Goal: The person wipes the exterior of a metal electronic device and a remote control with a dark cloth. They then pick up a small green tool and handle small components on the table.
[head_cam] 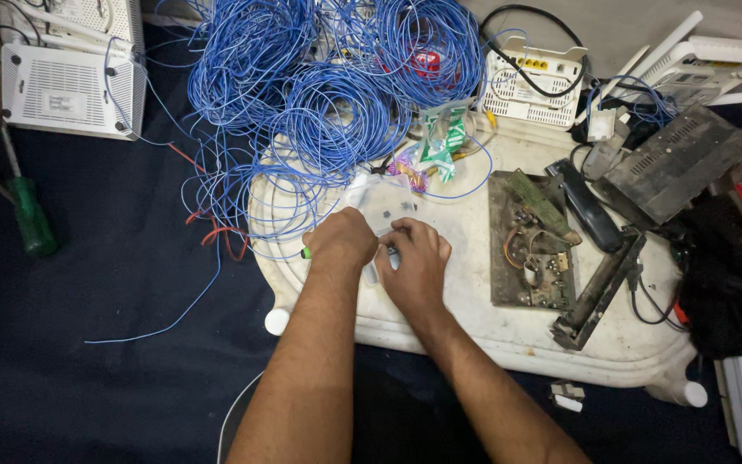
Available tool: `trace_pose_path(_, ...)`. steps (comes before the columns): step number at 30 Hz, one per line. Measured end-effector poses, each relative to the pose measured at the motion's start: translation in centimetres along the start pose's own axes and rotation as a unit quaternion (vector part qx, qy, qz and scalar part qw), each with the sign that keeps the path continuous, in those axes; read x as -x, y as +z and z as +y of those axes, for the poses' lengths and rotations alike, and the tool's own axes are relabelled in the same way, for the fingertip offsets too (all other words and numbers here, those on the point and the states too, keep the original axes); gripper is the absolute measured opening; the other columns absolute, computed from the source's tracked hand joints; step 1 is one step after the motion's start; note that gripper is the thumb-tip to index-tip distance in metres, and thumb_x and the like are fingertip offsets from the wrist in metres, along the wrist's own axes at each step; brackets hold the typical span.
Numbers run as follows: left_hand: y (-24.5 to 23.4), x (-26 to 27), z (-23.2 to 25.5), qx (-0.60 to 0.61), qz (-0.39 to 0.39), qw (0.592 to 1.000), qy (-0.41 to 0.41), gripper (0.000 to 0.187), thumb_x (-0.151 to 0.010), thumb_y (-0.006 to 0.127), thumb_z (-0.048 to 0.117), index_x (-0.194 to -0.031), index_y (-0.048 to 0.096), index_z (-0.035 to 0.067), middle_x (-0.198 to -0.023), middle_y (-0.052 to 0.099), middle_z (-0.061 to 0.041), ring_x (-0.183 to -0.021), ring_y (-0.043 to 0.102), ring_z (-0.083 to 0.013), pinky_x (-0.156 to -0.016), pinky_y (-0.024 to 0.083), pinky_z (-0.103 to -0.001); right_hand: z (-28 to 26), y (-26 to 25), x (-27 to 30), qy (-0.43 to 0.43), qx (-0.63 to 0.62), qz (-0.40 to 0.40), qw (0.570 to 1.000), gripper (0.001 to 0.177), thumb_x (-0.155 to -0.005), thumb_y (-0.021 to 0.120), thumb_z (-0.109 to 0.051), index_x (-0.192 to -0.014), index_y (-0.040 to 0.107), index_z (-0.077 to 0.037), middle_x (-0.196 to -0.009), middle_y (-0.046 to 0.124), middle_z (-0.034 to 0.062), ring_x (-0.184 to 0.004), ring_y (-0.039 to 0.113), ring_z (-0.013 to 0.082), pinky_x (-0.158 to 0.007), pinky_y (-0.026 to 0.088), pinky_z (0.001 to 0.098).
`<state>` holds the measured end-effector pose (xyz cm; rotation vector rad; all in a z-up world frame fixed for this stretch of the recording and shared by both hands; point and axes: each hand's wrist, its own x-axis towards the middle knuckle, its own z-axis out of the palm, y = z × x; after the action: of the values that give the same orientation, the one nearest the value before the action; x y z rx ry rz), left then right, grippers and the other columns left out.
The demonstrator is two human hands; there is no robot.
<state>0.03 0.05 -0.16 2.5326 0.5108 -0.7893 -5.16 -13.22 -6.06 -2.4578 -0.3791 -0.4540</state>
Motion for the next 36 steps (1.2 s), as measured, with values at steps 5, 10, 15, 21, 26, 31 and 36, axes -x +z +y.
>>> trace_pose_path(5, 0.1, 0.0, 0.1, -0.008, 0.004, 1.0, 0.003, 0.043, -0.086, 0.073, 0.025, -0.126, 0.068, 0.008, -0.13, 0.07, -0.012, -0.122, 0.067, -0.029, -0.105, 0.042, -0.05, -0.3, -0.4, -0.3, 0.019, 0.007, -0.001, 1.0, 0.013, -0.074, 0.08, -0.018, -0.086, 0.077, -0.012, -0.118, 0.064, 0.0057, -0.119, 0.054, 0.0272, -0.101, 0.031, 0.048)
trace_pose_path(10, 0.0, 0.0, 0.0, 0.001, 0.003, 1.0, -0.001, 0.043, -0.087, 0.073, 0.026, -0.126, 0.069, 0.009, -0.131, 0.07, -0.011, -0.122, 0.067, -0.0287, -0.105, 0.043, -0.051, -0.2, -0.3, -0.6, -0.005, 0.01, -0.007, 1.0, 0.01, -0.077, 0.078, -0.015, -0.086, 0.076, -0.011, -0.119, 0.065, 0.0025, -0.122, 0.055, 0.0247, -0.101, 0.032, 0.0462)
trace_pose_path(15, 0.0, -0.1, -0.1, 0.01, -0.002, 1.0, -0.009, 0.049, -0.087, 0.077, 0.035, -0.127, 0.068, 0.01, -0.132, 0.069, -0.01, -0.124, 0.065, -0.0283, -0.107, 0.041, -0.052, 0.2, 0.0, -0.5, -0.002, -0.01, -0.003, 1.0, 0.008, -0.078, 0.076, -0.013, -0.085, 0.075, -0.011, -0.115, 0.064, 0.0026, -0.12, 0.055, 0.0245, -0.1, 0.032, 0.0456)
trace_pose_path(21, 0.3, -0.3, 0.0, 0.01, -0.005, 1.0, -0.006, 0.048, -0.087, 0.077, 0.034, -0.128, 0.067, 0.011, -0.132, 0.069, -0.01, -0.123, 0.066, -0.0284, -0.106, 0.042, -0.052, 0.4, -0.2, -0.5, -0.001, -0.017, 0.013, 1.0, 0.009, -0.077, 0.077, -0.015, -0.086, 0.076, -0.014, -0.111, 0.064, 0.0016, -0.115, 0.056, 0.024, -0.098, 0.033, 0.0453)
trace_pose_path(26, 0.7, -1.0, -0.3, 0.017, 0.009, 1.0, -0.007, 0.041, -0.088, 0.072, 0.027, -0.126, 0.069, 0.011, -0.129, 0.072, -0.01, -0.121, 0.067, -0.0274, -0.101, 0.044, -0.051, 0.1, -0.5, -0.7, 0.015, 0.014, -0.021, 1.0, 0.009, -0.076, 0.08, -0.017, -0.084, 0.078, -0.015, -0.108, 0.065, 0.0009, -0.112, 0.057, 0.0236, -0.097, 0.033, 0.047)
trace_pose_path(31, 0.8, -1.1, -0.5, 0.025, 0.018, 0.999, -0.009, 0.039, -0.087, 0.07, 0.021, -0.125, 0.069, 0.01, -0.126, 0.072, -0.011, -0.12, 0.068, -0.028, -0.096, 0.046, -0.049, -0.2, -1.2, -1.3, 0.023, 0.037, -0.047, 0.998, 0.01, -0.075, 0.081, -0.02, -0.084, 0.08, -0.015, -0.109, 0.067, -0.0005, -0.111, 0.058, 0.0222, -0.097, 0.034, 0.0481)
trace_pose_path(36, 0.3, -0.7, -0.3, 0.025, 0.012, 0.999, -0.016, 0.042, -0.085, 0.074, 0.026, -0.124, 0.069, 0.01, -0.126, 0.072, -0.011, -0.119, 0.068, -0.0277, -0.096, 0.046, -0.048, -0.8, -1.3, -1.9, 0.016, 0.023, -0.031, 0.999, 0.013, -0.075, 0.08, -0.018, -0.086, 0.08, -0.014, -0.111, 0.067, 0.0012, -0.113, 0.058, 0.0239, -0.097, 0.034, 0.0474)
